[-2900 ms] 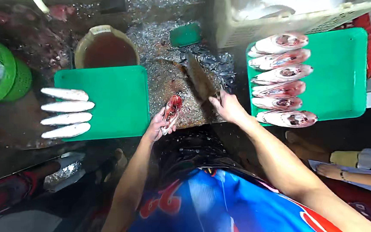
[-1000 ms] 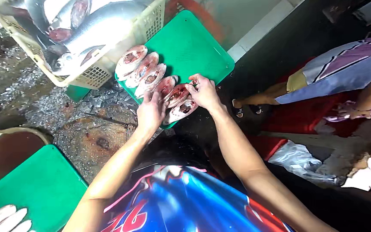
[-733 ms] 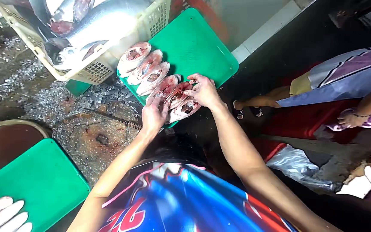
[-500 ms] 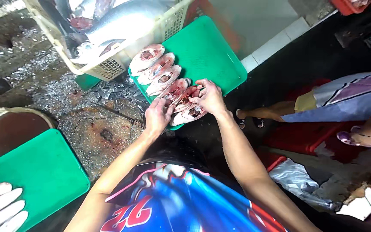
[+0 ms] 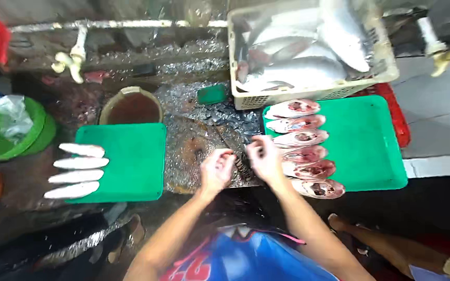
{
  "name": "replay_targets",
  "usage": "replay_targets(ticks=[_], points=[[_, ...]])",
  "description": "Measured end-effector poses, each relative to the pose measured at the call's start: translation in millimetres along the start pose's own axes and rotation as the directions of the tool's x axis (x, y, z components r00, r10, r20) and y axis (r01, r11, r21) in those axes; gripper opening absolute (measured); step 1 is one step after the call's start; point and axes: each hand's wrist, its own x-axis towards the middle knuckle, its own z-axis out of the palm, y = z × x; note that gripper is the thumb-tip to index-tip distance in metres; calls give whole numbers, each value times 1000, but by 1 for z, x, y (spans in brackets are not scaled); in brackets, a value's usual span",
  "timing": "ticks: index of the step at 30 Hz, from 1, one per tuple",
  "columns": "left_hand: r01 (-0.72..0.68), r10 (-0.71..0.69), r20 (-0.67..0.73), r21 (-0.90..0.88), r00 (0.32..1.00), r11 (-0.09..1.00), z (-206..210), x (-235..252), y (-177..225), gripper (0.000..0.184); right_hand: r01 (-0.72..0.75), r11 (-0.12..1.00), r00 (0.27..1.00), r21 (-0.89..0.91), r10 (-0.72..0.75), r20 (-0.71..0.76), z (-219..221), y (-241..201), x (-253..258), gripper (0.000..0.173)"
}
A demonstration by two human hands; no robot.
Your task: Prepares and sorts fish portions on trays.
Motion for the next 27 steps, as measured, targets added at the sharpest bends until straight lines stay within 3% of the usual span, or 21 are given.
replay_targets(ticks=[1, 3, 5, 7, 9, 11, 13, 15, 17, 20, 23, 27], points=[[7, -7, -61, 9, 998, 1000, -18, 6, -6, 23, -88, 988, 976, -125, 111, 187, 26, 1, 11, 65], [-26, 24, -151, -10, 988, 1000, -47, 24, -12, 26, -198, 920, 871, -339, 323, 370, 71, 10, 19, 85], [-131, 122, -176, -43, 977, 990, -61, 54, -7, 25, -238, 880, 827, -412, 406, 389, 95, 18, 15, 88], [-219, 212, -122, -50, 970, 974, -61, 91, 4, 24, -248, 883, 847, -398, 398, 354, 97, 16, 8, 86], [-248, 247, -22, -67, 969, 966, -51, 132, 21, 26, -207, 922, 926, -327, 293, 240, 87, 9, 4, 77], [-253, 260, 46, -123, 964, 960, -35, 173, 46, 26, -87, 974, 994, -211, 98, 42, 69, 1, 7, 63], [-259, 268, 19, -204, 963, 944, -29, 198, 71, 30, 98, 990, 987, -101, -110, -118, 58, -14, 20, 54], [-294, 271, -121, -273, 955, 916, -39, 203, 81, 32, 257, 966, 963, -13, -257, -82, 64, -40, 35, 47], [-351, 272, -291, -265, 917, 898, -62, 193, 69, 33, 349, 935, 927, 60, -354, 125, 79, -77, 51, 45], [-300, 161, -468, -240, 869, 923, -111, 144, 3, 35, 423, 890, 794, 173, -456, 402, 126, -139, 84, 38], [-58, -70, -566, -205, 821, 977, -149, 67, -67, 36, 459, 886, 715, 70, -415, 563, 210, -193, 151, 40], [250, -293, -644, -160, 707, 955, -178, -43, -108, 41, 466, 872, 686, -151, -248, 685, 348, -225, 251, 52]])
